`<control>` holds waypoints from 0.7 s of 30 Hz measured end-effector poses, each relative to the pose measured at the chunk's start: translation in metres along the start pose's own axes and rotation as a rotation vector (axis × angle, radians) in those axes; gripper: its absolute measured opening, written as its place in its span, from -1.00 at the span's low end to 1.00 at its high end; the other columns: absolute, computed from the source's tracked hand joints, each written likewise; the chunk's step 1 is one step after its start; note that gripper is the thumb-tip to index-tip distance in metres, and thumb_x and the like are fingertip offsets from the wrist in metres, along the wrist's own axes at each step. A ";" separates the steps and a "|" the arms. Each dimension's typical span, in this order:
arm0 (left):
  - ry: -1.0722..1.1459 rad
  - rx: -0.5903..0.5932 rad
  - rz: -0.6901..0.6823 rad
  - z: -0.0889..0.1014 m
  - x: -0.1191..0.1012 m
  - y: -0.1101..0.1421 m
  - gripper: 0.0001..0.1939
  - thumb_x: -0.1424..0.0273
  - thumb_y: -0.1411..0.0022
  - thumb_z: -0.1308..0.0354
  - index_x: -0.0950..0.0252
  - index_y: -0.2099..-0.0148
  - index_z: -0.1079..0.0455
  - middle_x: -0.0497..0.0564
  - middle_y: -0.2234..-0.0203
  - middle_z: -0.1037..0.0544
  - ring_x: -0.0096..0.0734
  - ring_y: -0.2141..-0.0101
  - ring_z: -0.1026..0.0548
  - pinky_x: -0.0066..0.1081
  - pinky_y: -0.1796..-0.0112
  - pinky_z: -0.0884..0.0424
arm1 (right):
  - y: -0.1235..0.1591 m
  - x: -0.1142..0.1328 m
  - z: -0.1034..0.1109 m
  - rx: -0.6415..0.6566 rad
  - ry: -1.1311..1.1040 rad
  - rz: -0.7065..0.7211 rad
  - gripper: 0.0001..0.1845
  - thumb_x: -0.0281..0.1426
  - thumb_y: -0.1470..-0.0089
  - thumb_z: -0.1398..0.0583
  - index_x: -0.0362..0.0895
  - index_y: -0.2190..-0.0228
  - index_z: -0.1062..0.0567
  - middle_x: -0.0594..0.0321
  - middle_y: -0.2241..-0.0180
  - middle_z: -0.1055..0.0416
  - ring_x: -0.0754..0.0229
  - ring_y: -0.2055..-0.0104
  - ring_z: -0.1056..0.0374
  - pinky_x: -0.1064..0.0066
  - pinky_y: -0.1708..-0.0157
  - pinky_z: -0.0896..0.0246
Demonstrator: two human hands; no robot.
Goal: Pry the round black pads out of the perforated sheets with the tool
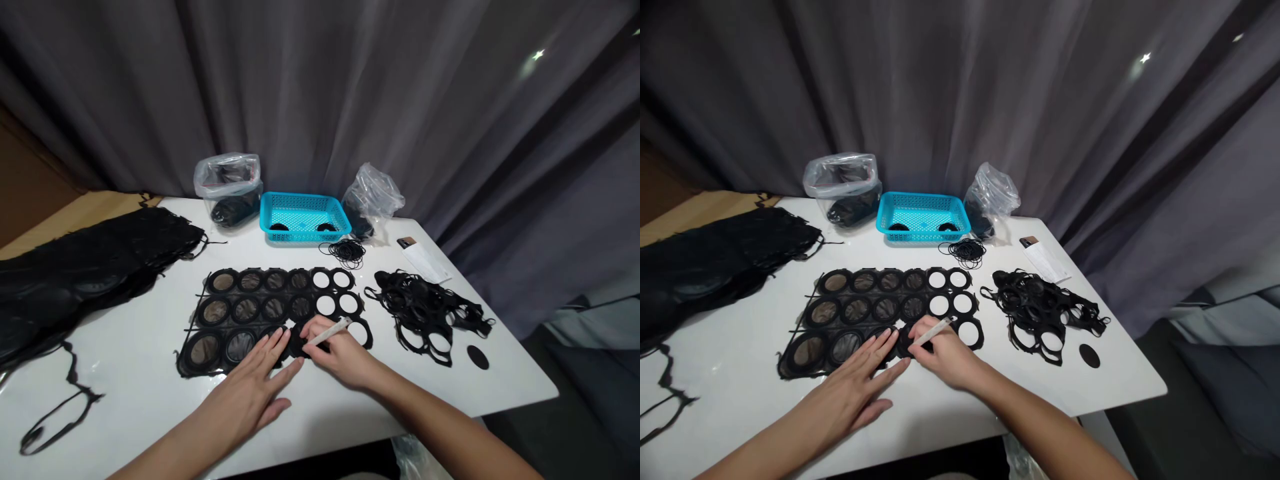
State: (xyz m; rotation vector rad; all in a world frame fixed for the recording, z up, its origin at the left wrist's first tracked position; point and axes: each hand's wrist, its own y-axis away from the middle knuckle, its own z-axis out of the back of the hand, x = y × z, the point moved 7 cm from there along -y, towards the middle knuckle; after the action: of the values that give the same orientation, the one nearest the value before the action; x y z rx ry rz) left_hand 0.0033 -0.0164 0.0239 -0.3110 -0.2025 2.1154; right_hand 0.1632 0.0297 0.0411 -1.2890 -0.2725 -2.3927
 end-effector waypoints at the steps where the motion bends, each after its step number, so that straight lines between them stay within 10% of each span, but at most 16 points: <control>1: 0.008 -0.005 0.003 0.000 0.000 0.000 -0.38 0.34 -0.36 -0.19 0.14 -0.40 -0.15 0.20 -0.45 0.24 0.15 -0.34 -0.09 0.02 -0.21 -0.25 | 0.000 0.000 -0.001 0.002 0.005 -0.001 -0.90 -0.46 -0.22 -0.18 -0.10 0.37 -0.40 0.26 0.17 -0.38 0.20 0.17 -0.30 0.36 0.15 -0.20; 16: 0.036 0.035 0.042 -0.006 0.004 0.001 -0.32 0.32 -0.33 -0.19 0.18 -0.42 -0.07 0.20 -0.43 0.08 0.08 -0.33 -0.12 0.01 -0.21 -0.25 | 0.013 0.019 -0.022 0.005 0.425 0.289 -0.85 -0.53 -0.28 -0.09 -0.11 0.21 -0.44 0.06 0.12 -0.43 0.03 0.07 -0.30 0.19 0.06 -0.30; 21: 0.012 0.056 0.034 -0.006 0.003 0.002 -0.34 0.32 -0.31 -0.23 0.20 -0.39 -0.15 0.24 -0.42 0.05 0.12 -0.34 -0.09 0.01 -0.22 -0.23 | -0.006 -0.003 0.045 -0.339 0.252 0.070 -0.81 -0.45 -0.32 -0.03 -0.10 0.28 -0.43 0.15 0.28 -0.46 0.11 0.23 -0.38 0.30 0.17 -0.28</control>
State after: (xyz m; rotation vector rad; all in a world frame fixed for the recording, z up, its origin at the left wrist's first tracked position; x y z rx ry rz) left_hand 0.0020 -0.0152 0.0174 -0.2955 -0.1321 2.1478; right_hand 0.1952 0.0520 0.0639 -1.0885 0.2573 -2.5812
